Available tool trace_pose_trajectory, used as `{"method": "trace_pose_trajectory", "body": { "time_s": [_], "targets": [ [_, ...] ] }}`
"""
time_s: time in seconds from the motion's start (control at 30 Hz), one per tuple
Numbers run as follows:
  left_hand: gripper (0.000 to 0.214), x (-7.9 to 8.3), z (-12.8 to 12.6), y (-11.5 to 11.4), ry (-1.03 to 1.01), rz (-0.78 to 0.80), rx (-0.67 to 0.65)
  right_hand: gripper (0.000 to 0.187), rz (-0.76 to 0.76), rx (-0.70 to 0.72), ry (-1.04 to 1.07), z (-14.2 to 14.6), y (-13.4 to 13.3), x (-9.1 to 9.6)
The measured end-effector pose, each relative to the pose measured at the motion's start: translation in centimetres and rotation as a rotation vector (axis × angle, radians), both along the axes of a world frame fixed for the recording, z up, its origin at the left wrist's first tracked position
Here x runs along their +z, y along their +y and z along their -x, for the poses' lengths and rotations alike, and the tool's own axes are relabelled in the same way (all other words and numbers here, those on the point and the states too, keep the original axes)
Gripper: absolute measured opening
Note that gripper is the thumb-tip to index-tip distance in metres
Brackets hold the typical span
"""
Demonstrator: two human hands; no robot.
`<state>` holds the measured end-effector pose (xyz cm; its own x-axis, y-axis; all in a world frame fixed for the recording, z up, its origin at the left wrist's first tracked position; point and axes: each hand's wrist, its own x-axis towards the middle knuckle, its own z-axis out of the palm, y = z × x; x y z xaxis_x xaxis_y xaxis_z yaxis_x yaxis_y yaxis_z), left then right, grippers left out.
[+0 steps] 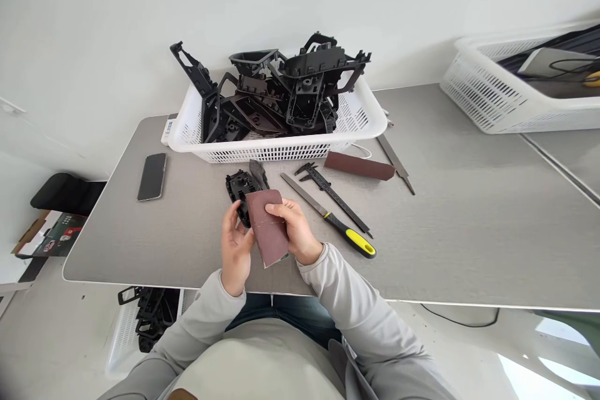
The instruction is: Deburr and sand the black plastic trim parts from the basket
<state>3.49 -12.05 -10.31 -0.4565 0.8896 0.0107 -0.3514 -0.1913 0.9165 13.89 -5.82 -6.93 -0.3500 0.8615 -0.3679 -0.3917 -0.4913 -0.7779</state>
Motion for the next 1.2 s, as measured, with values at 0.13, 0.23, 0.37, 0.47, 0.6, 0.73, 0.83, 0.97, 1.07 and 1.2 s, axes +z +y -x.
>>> {"method": "trace_pose_trajectory", "body": {
  "time_s": [0.13, 0.23, 0.37, 0.47, 0.6, 0.73, 0.83, 0.97, 1.07, 1.2],
  "targets": [
    [0.050, -0.7, -0.6, -0.2, 0.085, 0.105, 0.159, 0.023, 0.000, 0.028, 0.010, 0.1, -0.2, -0.1],
    [0.050, -1.1, -0.5, -0.1, 0.062, 0.233, 0.224, 0.022, 0.006, 0.047, 0.014, 0.2, -0.4, -0.2],
    [0.051, -1.5, -0.3, 0.0, -0.020, 0.267, 0.260, 0.022, 0.001, 0.062, 0.014, 0.2, -0.5, -0.5],
    [0.048, -1.6, -0.3, 0.0, -0.080, 0.222, 0.246, 0.022, -0.019, 0.062, -0.004, 0.1, -0.5, -0.5],
    [0.045, -1.6, -0.2, -0.1, -0.102, 0.150, 0.239, 0.022, -0.039, 0.014, -0.040, -0.2, -0.4, -0.5],
    [0.052, -1.7, -0.1, -0.2, -0.130, 0.134, 0.193, 0.021, -0.117, 0.045, -0.106, -0.3, -0.6, -0.4],
    [0.058, -2.0, 0.2, -0.4, -0.075, 0.172, 0.136, 0.022, -0.219, 0.118, -0.197, -0.3, -0.9, -0.5],
    [0.058, -2.3, 0.4, -0.5, 0.023, 0.198, 0.172, 0.024, -0.298, 0.179, -0.276, -0.3, -1.1, -0.7],
    [0.057, -2.4, 0.5, -0.5, 0.060, 0.199, 0.171, 0.024, -0.312, 0.190, -0.287, -0.5, -1.2, -0.7],
    [0.057, -2.3, 0.5, -0.4, 0.081, 0.204, 0.163, 0.022, -0.280, 0.206, -0.249, -0.6, -1.3, -0.5]
  ]
}}
